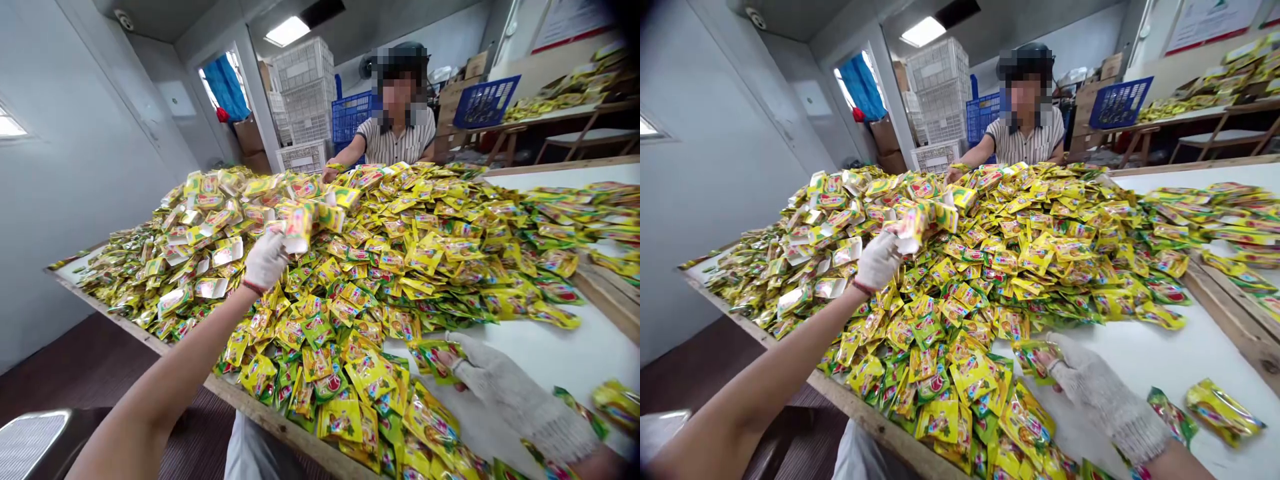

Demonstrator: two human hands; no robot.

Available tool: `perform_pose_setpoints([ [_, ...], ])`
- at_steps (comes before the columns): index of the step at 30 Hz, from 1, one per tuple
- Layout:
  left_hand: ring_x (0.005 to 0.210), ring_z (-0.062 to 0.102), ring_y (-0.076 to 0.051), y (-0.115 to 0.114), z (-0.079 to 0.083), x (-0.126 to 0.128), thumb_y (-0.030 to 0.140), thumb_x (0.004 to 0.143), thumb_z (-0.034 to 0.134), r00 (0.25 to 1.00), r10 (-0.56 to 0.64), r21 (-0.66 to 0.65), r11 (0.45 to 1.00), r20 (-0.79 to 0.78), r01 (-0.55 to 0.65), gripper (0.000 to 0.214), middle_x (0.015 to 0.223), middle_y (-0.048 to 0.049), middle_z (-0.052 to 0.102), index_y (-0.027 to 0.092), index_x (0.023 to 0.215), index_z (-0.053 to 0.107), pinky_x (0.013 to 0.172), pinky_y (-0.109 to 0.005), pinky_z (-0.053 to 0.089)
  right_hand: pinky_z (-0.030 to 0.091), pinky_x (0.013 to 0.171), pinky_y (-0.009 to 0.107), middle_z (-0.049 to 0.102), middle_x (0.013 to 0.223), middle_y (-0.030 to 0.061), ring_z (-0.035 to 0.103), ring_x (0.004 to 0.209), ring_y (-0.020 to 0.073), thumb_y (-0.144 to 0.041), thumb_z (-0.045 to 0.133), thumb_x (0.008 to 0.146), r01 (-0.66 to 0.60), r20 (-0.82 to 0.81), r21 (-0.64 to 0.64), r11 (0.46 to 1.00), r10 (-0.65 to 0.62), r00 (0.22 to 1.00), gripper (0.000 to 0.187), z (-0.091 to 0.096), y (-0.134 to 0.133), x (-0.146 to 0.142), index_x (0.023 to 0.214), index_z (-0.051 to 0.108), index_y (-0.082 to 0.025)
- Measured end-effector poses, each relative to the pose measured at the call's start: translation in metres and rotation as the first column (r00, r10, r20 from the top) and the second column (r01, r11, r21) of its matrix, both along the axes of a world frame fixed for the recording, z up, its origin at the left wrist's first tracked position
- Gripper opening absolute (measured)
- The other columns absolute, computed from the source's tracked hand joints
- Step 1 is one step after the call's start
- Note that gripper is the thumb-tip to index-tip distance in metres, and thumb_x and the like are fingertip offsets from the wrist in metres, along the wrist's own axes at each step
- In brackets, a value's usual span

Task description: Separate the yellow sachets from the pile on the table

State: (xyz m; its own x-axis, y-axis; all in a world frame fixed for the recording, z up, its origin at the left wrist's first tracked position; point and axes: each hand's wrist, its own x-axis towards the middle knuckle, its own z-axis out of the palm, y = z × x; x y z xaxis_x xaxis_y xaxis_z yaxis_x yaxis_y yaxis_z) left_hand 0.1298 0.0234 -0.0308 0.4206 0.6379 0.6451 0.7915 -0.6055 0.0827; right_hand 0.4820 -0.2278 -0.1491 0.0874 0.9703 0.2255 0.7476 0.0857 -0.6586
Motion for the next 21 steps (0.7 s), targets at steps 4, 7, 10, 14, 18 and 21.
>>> perform_pose_setpoints([
  [4, 0.101, 0.055, -0.027, -0.093, -0.015, 0.046, 0.027, 0.088, 0.050, 0.897, -0.069, 0.044, 0.994, -0.437, 0.098, 0.025, 0.108, -0.0105, 0.060, 0.021, 0.107, 0.064, 0.084, -0.040, 0.047, 0.057, 0.069, 0.037, 0.073, 0.087, 0.0100, 0.069, 0.079, 0.0253, -0.035, 0.038, 0.089, -0.017, -0.018, -0.025, 1.000, 0.017, 1.000, 0.028, 0.013, -0.003, -0.002, 0.087, 0.065, -0.025],
  [7, 0.104, 0.054, -0.030, -0.138, -0.009, 0.067, 0.040, 0.083, 0.062, 0.815, -0.170, -0.061, 0.985, -0.555, 0.164, 0.048, 0.112, -0.0109, 0.059, 0.021, 0.126, 0.054, 0.086, -0.045, 0.046, 0.054, 0.071, 0.037, 0.071, 0.086, 0.0137, 0.067, 0.078, 0.0255, -0.034, 0.042, 0.086, 0.008, 0.034, 0.061, 0.998, -0.010, 0.999, 0.026, 0.020, -0.003, 0.001, 0.080, 0.064, -0.020],
  [10, 0.109, 0.054, -0.032, -0.156, 0.007, 0.080, 0.057, 0.073, 0.070, 0.766, -0.297, -0.194, 0.955, -0.569, 0.226, 0.071, 0.120, -0.0129, 0.056, 0.017, 0.128, 0.051, 0.090, -0.045, 0.046, 0.051, 0.068, 0.032, 0.070, 0.086, 0.0130, 0.065, 0.075, 0.0219, -0.035, 0.044, 0.088, 0.068, 0.041, 0.053, 0.996, -0.071, 0.997, 0.027, 0.022, -0.002, 0.002, 0.086, 0.064, -0.017],
  [14, 0.118, 0.051, -0.028, -0.164, 0.015, 0.109, 0.032, 0.081, 0.063, 0.615, -0.512, -0.284, 0.855, -0.599, 0.435, 0.046, 0.133, -0.0126, 0.050, 0.018, 0.123, 0.052, 0.095, -0.040, 0.043, 0.048, 0.064, 0.029, 0.070, 0.083, 0.0070, 0.063, 0.072, 0.0188, -0.037, 0.049, 0.088, 0.106, -0.063, -0.073, 0.992, -0.111, 0.992, 0.026, 0.023, -0.001, -0.008, 0.096, 0.063, -0.017],
  [18, 0.106, 0.056, -0.028, -0.171, -0.002, 0.149, 0.018, 0.081, 0.055, 0.521, -0.570, -0.285, 0.800, -0.635, 0.528, 0.048, 0.113, -0.0133, 0.059, 0.014, 0.128, 0.047, 0.090, -0.044, 0.043, 0.049, 0.074, 0.030, 0.071, 0.093, 0.0063, 0.063, 0.083, 0.0194, -0.036, 0.049, 0.088, -0.075, -0.140, -0.046, 0.996, 0.068, 0.988, 0.026, 0.030, -0.003, -0.014, 0.097, 0.064, -0.017],
  [21, 0.087, 0.058, -0.027, -0.177, -0.015, 0.162, 0.016, 0.090, 0.041, 0.560, -0.463, -0.201, 0.862, -0.687, 0.466, 0.028, 0.093, -0.0099, 0.061, 0.015, 0.116, 0.053, 0.077, -0.044, 0.043, 0.047, 0.071, 0.028, 0.071, 0.091, 0.0070, 0.063, 0.081, 0.0191, -0.034, 0.052, 0.086, 0.029, -0.049, -0.037, 0.999, -0.031, 0.998, 0.023, 0.040, -0.007, 0.000, 0.095, 0.065, -0.018],
])
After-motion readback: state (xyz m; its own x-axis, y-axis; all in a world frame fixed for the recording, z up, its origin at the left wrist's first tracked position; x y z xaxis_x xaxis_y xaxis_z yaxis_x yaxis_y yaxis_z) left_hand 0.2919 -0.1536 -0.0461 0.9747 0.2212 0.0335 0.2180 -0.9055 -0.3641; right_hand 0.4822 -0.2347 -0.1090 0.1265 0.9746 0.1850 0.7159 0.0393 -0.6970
